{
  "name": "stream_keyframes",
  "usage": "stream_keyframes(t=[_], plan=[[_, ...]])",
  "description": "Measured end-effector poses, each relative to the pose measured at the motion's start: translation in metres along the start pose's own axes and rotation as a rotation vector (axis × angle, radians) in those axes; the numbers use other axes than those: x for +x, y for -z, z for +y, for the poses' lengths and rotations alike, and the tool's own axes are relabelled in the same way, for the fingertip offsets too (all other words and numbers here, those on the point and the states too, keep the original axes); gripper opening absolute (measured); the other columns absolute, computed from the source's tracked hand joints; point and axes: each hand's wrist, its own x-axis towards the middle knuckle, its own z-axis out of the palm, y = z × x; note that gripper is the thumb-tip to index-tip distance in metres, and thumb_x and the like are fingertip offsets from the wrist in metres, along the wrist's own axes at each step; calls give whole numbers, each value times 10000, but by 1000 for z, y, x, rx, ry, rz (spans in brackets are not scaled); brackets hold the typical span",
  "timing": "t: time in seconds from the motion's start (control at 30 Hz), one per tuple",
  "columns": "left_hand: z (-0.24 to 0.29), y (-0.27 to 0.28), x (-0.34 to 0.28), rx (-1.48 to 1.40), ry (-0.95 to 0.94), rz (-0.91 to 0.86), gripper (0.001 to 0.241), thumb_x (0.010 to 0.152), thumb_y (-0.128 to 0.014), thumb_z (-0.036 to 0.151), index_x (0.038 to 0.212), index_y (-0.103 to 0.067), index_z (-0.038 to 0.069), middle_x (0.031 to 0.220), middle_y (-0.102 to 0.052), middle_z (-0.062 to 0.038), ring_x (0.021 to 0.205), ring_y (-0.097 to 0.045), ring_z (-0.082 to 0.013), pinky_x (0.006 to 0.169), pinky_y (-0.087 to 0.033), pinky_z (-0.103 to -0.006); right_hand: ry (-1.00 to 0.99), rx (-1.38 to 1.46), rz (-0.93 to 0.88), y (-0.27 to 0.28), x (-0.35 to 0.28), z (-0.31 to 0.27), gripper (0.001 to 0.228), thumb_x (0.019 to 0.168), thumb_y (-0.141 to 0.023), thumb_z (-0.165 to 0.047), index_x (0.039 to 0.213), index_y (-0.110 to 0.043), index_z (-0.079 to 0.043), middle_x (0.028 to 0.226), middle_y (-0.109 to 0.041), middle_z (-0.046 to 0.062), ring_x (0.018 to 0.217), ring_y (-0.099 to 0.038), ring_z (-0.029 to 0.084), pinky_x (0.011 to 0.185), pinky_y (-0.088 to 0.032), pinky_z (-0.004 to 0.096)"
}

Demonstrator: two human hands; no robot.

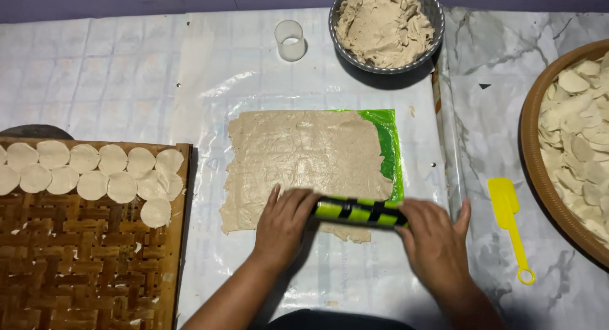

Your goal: The person is flattening dough using a rolling pin and then cutting circular shapes with a cutter.

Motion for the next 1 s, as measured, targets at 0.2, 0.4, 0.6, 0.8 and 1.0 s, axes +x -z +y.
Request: stream_keyframes(t=[0.2,0.4,0.6,0.8,1.0], plan=[[-61,-56,80,91,49,83,462,898,-688,118,1353,-607,111,1362,-636,-74,1342,-567,-260,1260,-293,-512,-25,-35,43,-46,93,31,458,898,-748,-162,1337,-619,-179,1322,-612,-13,1327,-548,186,1287,-62,698],[-67,-80,117,146,131,17,614,1006,-507,377,1503,-441,21,1599,-391,-179,1516,-284,-339,1236,-148,-523,-29,-39,194,-101,126,38,699,973,-598,-419,1527,-457,-16,1535,-513,136,1478,-385,282,1173,21,736],[-84,-86,183,247,269,-96,595,1050,-366,365,1525,-412,9,1662,-298,-181,1565,-192,-323,1276,-81,-504,-159,-137,-13,-100,193,57,571,1078,-448,-434,1474,-510,-27,1519,-535,110,1471,-392,244,1188,81,727],[-109,-99,244,304,401,-280,644,1015,-330,315,1568,-284,-13,1687,-154,-179,1569,-89,-299,1255,-14,-495,-154,-123,-79,-111,253,91,535,1058,-488,-393,1454,-572,-42,1421,-547,195,1420,-396,321,1155,54,732],[-113,-94,272,294,479,-407,672,999,-316,295,1601,-180,30,1701,-64,-139,1568,-22,-278,1243,21,-492,-419,4,-133,-95,281,99,426,1032,-535,-394,1341,-696,-150,1242,-732,152,1286,-616,332,1308,-79,656]])
